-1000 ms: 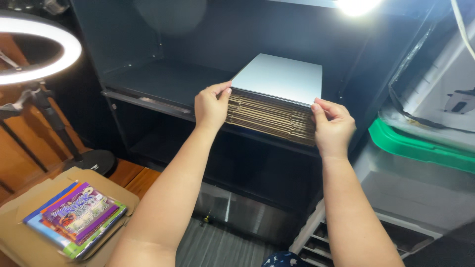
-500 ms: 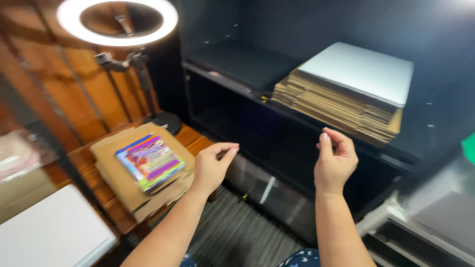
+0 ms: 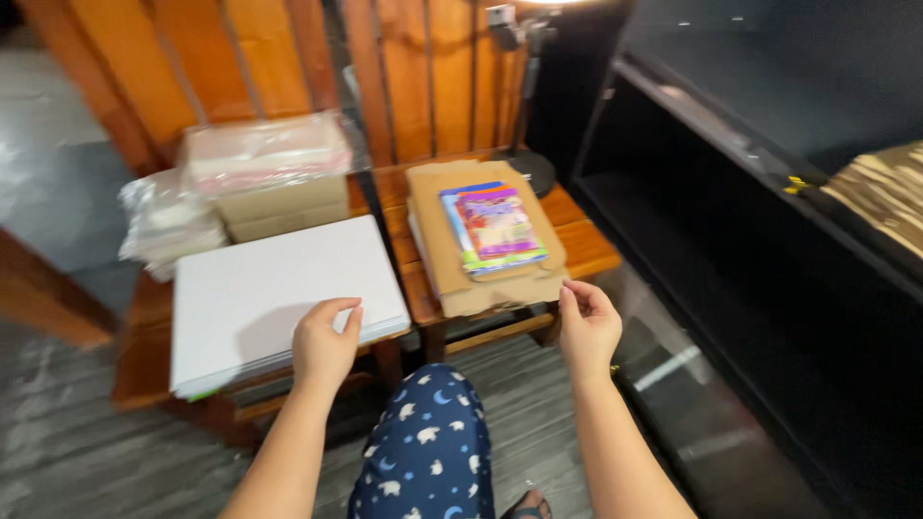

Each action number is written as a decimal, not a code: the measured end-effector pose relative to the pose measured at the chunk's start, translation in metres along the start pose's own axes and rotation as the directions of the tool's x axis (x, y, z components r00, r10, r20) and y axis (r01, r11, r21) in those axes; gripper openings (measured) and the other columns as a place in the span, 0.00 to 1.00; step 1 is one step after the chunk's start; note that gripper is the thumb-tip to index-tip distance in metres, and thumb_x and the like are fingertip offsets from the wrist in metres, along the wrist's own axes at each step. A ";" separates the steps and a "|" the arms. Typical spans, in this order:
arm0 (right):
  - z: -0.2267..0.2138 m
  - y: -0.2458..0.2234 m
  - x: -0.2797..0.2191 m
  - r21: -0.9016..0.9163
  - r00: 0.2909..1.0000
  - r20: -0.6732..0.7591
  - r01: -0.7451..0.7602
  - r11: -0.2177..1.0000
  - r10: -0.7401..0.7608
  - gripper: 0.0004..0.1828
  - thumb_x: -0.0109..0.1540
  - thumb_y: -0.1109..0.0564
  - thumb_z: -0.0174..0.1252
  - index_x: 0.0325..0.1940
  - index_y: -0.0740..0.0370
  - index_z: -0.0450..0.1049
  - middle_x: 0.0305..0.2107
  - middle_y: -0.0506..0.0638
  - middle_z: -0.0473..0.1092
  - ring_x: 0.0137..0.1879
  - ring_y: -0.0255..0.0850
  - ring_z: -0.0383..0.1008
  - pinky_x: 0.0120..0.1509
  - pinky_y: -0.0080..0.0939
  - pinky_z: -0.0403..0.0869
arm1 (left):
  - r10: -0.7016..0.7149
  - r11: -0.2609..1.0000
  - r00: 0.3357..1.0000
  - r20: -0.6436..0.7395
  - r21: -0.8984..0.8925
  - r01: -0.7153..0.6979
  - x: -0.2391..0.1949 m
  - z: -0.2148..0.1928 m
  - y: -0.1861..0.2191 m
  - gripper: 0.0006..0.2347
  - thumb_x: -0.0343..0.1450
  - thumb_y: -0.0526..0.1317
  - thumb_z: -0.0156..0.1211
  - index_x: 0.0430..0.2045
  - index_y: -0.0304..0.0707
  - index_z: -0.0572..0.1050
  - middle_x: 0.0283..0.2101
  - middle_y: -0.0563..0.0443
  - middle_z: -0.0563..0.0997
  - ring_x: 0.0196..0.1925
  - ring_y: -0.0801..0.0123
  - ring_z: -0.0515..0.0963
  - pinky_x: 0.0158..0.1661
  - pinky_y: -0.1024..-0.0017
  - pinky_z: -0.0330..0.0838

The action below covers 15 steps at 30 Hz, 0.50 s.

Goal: The person repeatedly picks up a single white sheet of paper from a stack on a wooden chair and places it onto a growing stack on a black shelf. The person continues this one-at-a-time transfer for the duration of the clip.

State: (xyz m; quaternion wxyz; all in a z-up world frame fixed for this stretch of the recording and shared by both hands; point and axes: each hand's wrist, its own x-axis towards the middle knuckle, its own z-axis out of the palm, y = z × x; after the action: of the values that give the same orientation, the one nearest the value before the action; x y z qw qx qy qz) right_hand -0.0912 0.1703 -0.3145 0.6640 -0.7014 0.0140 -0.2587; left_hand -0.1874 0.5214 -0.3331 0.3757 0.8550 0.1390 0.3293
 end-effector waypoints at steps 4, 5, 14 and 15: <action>0.045 -0.002 -0.024 -0.045 0.992 0.121 -0.026 0.999 0.031 0.07 0.63 0.63 0.68 0.45 0.58 0.84 0.25 0.48 0.75 0.32 0.29 0.71 0.41 0.33 0.76 | -0.069 0.993 0.995 -0.074 0.092 0.075 -0.002 -0.043 -0.057 0.06 0.69 0.38 0.69 0.38 0.49 0.86 0.41 0.49 0.86 0.47 0.50 0.84 0.48 0.58 0.80; 0.055 -0.002 -0.028 -0.101 0.986 0.161 -0.036 0.994 0.052 0.07 0.63 0.61 0.68 0.45 0.55 0.85 0.25 0.48 0.76 0.33 0.31 0.73 0.41 0.34 0.76 | -0.055 0.989 0.993 -0.102 0.129 0.068 -0.002 -0.050 -0.074 0.07 0.68 0.39 0.71 0.38 0.50 0.86 0.42 0.51 0.86 0.49 0.52 0.84 0.50 0.60 0.78; 0.124 -0.004 -0.060 -0.292 0.884 0.457 0.040 0.955 0.103 0.08 0.62 0.56 0.69 0.46 0.51 0.85 0.33 0.49 0.80 0.45 0.40 0.81 0.49 0.40 0.79 | -0.054 0.903 0.975 -0.217 0.406 0.140 -0.015 -0.117 -0.129 0.11 0.66 0.43 0.74 0.41 0.49 0.85 0.48 0.53 0.85 0.54 0.54 0.82 0.55 0.58 0.75; 0.132 -0.003 -0.064 -0.333 0.857 0.505 0.080 0.940 0.106 0.09 0.61 0.56 0.69 0.46 0.49 0.85 0.34 0.49 0.80 0.46 0.41 0.82 0.49 0.41 0.80 | -0.053 0.873 0.972 -0.231 0.461 0.158 -0.018 -0.124 -0.130 0.12 0.65 0.45 0.74 0.42 0.50 0.85 0.49 0.55 0.84 0.55 0.56 0.82 0.56 0.60 0.73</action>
State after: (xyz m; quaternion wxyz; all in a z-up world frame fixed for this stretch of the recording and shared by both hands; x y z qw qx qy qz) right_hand -0.0970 0.3158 -0.3316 0.5129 -0.8492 -0.1147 -0.0507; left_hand -0.2824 0.6692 -0.3744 0.1546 0.8723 0.3013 0.3527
